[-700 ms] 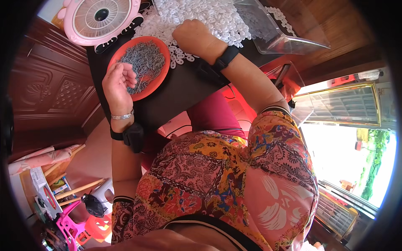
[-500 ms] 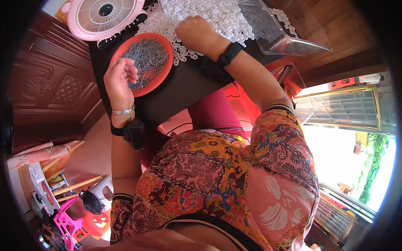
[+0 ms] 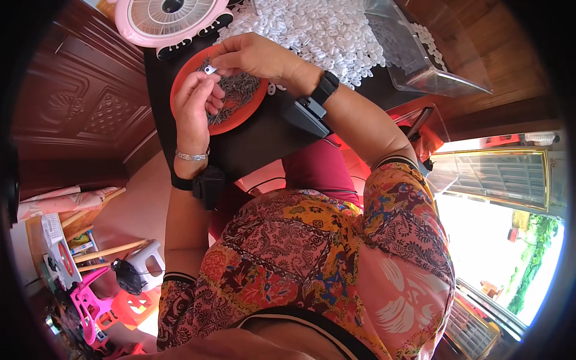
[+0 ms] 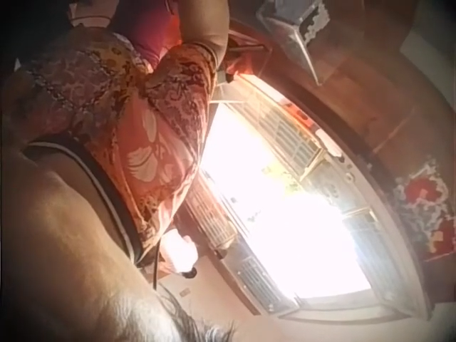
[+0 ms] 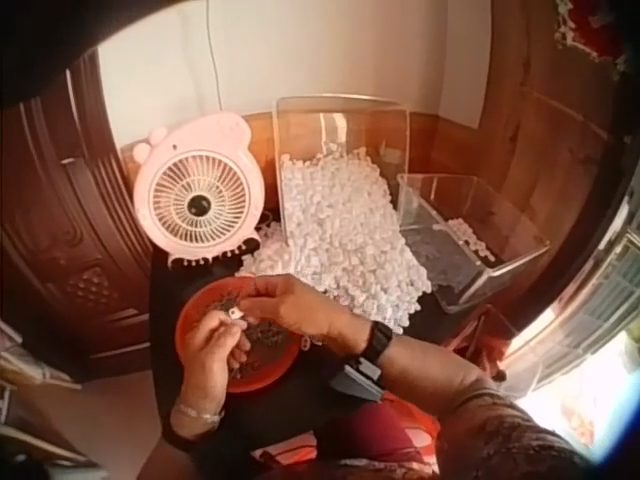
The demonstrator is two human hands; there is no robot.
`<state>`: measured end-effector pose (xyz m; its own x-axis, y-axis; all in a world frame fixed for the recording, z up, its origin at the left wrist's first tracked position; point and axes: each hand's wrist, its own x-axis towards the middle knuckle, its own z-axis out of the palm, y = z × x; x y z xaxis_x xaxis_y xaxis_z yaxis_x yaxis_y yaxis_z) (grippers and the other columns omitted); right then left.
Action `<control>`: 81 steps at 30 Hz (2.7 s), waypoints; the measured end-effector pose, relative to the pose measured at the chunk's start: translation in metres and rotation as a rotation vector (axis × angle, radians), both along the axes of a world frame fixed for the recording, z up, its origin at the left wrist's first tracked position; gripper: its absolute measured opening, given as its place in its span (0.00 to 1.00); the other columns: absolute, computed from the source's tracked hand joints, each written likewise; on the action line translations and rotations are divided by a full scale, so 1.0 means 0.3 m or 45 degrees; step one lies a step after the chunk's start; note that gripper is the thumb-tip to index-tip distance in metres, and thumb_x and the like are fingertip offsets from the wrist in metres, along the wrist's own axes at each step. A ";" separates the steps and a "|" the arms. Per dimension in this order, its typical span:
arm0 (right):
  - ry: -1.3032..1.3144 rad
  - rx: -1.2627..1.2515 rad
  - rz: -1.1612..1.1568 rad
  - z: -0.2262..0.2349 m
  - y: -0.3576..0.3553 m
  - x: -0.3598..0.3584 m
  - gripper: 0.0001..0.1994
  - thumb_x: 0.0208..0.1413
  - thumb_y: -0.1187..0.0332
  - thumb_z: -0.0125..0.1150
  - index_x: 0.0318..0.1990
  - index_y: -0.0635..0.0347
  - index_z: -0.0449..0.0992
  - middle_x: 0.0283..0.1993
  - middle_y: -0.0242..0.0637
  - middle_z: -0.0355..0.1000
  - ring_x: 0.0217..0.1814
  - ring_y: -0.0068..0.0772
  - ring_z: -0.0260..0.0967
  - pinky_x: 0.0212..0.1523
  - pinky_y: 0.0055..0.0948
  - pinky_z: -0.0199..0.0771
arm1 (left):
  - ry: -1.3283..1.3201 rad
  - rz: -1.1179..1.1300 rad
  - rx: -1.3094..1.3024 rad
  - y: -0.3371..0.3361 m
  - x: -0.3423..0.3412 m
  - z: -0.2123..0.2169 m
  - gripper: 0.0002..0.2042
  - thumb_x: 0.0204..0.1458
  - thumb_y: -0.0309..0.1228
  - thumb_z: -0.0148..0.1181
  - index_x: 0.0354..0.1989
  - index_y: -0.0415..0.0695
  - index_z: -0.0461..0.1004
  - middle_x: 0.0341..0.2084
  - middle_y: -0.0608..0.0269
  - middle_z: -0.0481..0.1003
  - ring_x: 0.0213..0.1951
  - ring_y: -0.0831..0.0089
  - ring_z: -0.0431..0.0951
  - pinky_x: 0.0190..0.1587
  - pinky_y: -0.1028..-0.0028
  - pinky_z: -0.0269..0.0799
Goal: The person is manually inserting small metal loops into circular white plastic components.
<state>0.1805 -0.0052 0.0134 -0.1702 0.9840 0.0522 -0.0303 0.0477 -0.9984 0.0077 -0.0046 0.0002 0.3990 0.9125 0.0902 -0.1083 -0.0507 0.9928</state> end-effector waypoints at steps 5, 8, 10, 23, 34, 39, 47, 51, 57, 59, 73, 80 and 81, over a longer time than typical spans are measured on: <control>-0.080 0.077 -0.022 -0.014 -0.012 -0.035 0.09 0.53 0.70 0.57 0.38 0.66 0.74 0.34 0.30 0.72 0.36 0.18 0.68 0.41 0.18 0.68 | -0.027 -0.029 -0.009 0.014 -0.015 -0.008 0.08 0.55 0.33 0.51 0.31 0.42 0.72 0.19 0.71 0.69 0.19 0.86 0.64 0.21 0.85 0.58; -0.162 0.127 -0.055 -0.029 -0.011 -0.034 0.08 0.53 0.70 0.57 0.37 0.66 0.75 0.33 0.30 0.73 0.35 0.18 0.67 0.41 0.18 0.67 | -0.012 -0.004 -0.044 0.012 -0.007 -0.006 0.08 0.55 0.33 0.51 0.31 0.42 0.71 0.18 0.71 0.69 0.19 0.86 0.64 0.21 0.85 0.57; -0.257 0.174 -0.060 -0.023 -0.014 -0.037 0.09 0.53 0.69 0.58 0.37 0.66 0.75 0.32 0.29 0.73 0.35 0.18 0.67 0.41 0.19 0.67 | 0.010 0.020 -0.070 0.011 -0.003 -0.009 0.07 0.55 0.32 0.50 0.30 0.42 0.71 0.18 0.71 0.69 0.19 0.86 0.64 0.21 0.85 0.57; -1.622 0.946 -0.215 -0.095 -0.003 -0.021 0.05 0.44 0.68 0.59 0.30 0.56 0.76 0.32 0.38 0.69 0.39 0.42 0.69 0.40 0.36 0.70 | -0.195 0.142 -0.101 0.040 -0.039 -0.004 0.09 0.51 0.30 0.47 0.23 0.41 0.69 0.14 0.67 0.69 0.15 0.81 0.65 0.20 0.82 0.58; -1.482 0.994 -0.224 -0.102 0.003 -0.038 0.04 0.46 0.68 0.58 0.27 0.58 0.73 0.31 0.37 0.69 0.38 0.42 0.68 0.41 0.35 0.70 | -0.159 0.141 -0.113 0.039 -0.041 -0.003 0.08 0.49 0.30 0.48 0.22 0.42 0.69 0.14 0.67 0.69 0.16 0.81 0.65 0.19 0.83 0.57; -1.497 1.067 -0.192 -0.117 0.000 -0.049 0.04 0.45 0.68 0.58 0.28 0.57 0.74 0.30 0.37 0.69 0.39 0.42 0.68 0.40 0.36 0.69 | -0.138 0.134 -0.131 0.041 -0.036 -0.005 0.07 0.49 0.29 0.49 0.23 0.42 0.69 0.14 0.68 0.69 0.15 0.82 0.66 0.19 0.83 0.57; -1.237 0.867 -0.234 -0.086 -0.007 -0.054 0.07 0.47 0.66 0.59 0.30 0.60 0.75 0.32 0.40 0.72 0.36 0.44 0.70 0.37 0.34 0.71 | -0.124 0.170 -0.150 0.045 -0.038 -0.012 0.06 0.48 0.29 0.49 0.24 0.41 0.71 0.15 0.68 0.70 0.16 0.82 0.66 0.20 0.83 0.58; -1.016 0.655 -0.273 -0.065 -0.010 -0.045 0.08 0.50 0.67 0.59 0.35 0.61 0.76 0.33 0.39 0.74 0.34 0.37 0.73 0.38 0.28 0.71 | -0.108 0.163 -0.169 0.047 -0.036 -0.015 0.06 0.48 0.30 0.49 0.25 0.42 0.71 0.15 0.68 0.70 0.16 0.82 0.66 0.20 0.83 0.58; -0.305 0.232 -0.040 -0.074 0.014 -0.013 0.08 0.53 0.73 0.56 0.40 0.65 0.76 0.32 0.30 0.74 0.36 0.17 0.69 0.42 0.20 0.70 | -0.098 0.149 -0.178 0.046 -0.037 -0.012 0.06 0.48 0.30 0.49 0.25 0.42 0.71 0.15 0.67 0.70 0.16 0.82 0.66 0.20 0.83 0.58; -0.201 0.232 0.033 -0.079 0.014 -0.008 0.08 0.54 0.74 0.56 0.40 0.67 0.75 0.34 0.29 0.73 0.37 0.17 0.69 0.43 0.18 0.69 | -0.023 0.095 -0.164 0.044 -0.038 -0.011 0.08 0.52 0.32 0.46 0.25 0.43 0.67 0.18 0.66 0.69 0.19 0.80 0.66 0.24 0.81 0.58; -0.156 0.136 0.151 -0.041 -0.018 -0.014 0.08 0.53 0.71 0.57 0.38 0.65 0.74 0.32 0.28 0.72 0.33 0.17 0.68 0.37 0.18 0.70 | -0.034 0.027 -0.174 0.029 -0.023 -0.004 0.08 0.50 0.31 0.48 0.23 0.42 0.70 0.17 0.68 0.70 0.18 0.83 0.66 0.22 0.83 0.58; -0.120 0.148 0.098 -0.037 -0.012 -0.004 0.07 0.53 0.73 0.58 0.39 0.65 0.73 0.34 0.28 0.71 0.36 0.17 0.67 0.40 0.19 0.69 | 0.023 -0.031 -0.146 0.032 -0.026 -0.010 0.08 0.50 0.30 0.48 0.22 0.43 0.69 0.16 0.68 0.70 0.18 0.83 0.65 0.21 0.83 0.58; -0.118 0.146 0.096 -0.038 -0.011 -0.002 0.07 0.53 0.73 0.58 0.39 0.65 0.73 0.34 0.28 0.71 0.36 0.17 0.67 0.40 0.19 0.69 | 0.025 -0.033 -0.148 0.028 -0.023 -0.007 0.08 0.50 0.30 0.48 0.22 0.43 0.69 0.16 0.68 0.70 0.18 0.83 0.65 0.21 0.83 0.58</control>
